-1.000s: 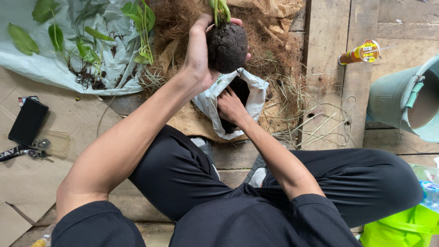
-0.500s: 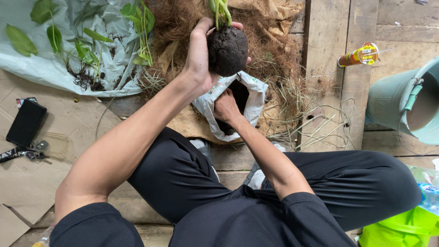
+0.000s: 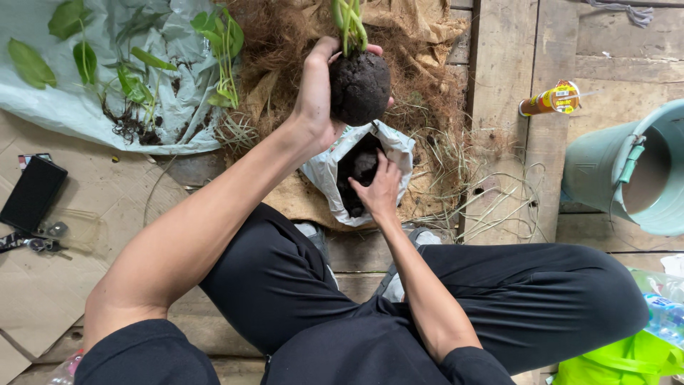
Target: The person sits on a wooden floor and packs soil around the root ball of a plant using both hands. They repeatedly take soil from a nearby bag and press it firmly around the roots to secure the plant.
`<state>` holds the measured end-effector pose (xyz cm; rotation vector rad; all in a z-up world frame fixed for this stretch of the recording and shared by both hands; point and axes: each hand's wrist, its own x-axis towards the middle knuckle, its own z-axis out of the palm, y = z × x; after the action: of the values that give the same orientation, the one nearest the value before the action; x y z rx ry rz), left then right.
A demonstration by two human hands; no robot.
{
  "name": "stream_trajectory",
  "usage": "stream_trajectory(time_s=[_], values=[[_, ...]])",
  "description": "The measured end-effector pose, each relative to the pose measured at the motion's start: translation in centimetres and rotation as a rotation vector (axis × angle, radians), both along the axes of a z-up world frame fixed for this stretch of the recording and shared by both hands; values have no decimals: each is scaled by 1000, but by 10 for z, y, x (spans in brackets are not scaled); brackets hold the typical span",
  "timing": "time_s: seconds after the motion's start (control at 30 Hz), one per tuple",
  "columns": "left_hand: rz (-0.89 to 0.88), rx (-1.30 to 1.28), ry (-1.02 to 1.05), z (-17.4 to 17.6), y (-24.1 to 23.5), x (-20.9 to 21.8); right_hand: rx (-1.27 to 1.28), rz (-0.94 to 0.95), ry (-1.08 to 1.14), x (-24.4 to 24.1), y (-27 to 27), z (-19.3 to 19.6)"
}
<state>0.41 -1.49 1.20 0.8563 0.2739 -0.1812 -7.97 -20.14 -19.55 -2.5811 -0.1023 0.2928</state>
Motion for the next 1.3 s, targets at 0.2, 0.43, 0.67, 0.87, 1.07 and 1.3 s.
stream_trajectory(time_s=[0.2,0.43,0.67,0.87,1.07,1.3], values=[[13,1,6,-3,-3,-1,287,44,17,4,-9,5],[19,-64,23,-4,8,-3,-140,470,36,33,-23,28],[5,-85,77,2,15,-6,-152,620,194,59,-21,44],[3,-77,54,0,10,-3,19,358,-131,43,-19,36],[-6,-98,47,-1,8,1,-4,277,-149,30,-22,27],[-2,-139,56,-6,7,3,44,212,-273,35,-19,25]])
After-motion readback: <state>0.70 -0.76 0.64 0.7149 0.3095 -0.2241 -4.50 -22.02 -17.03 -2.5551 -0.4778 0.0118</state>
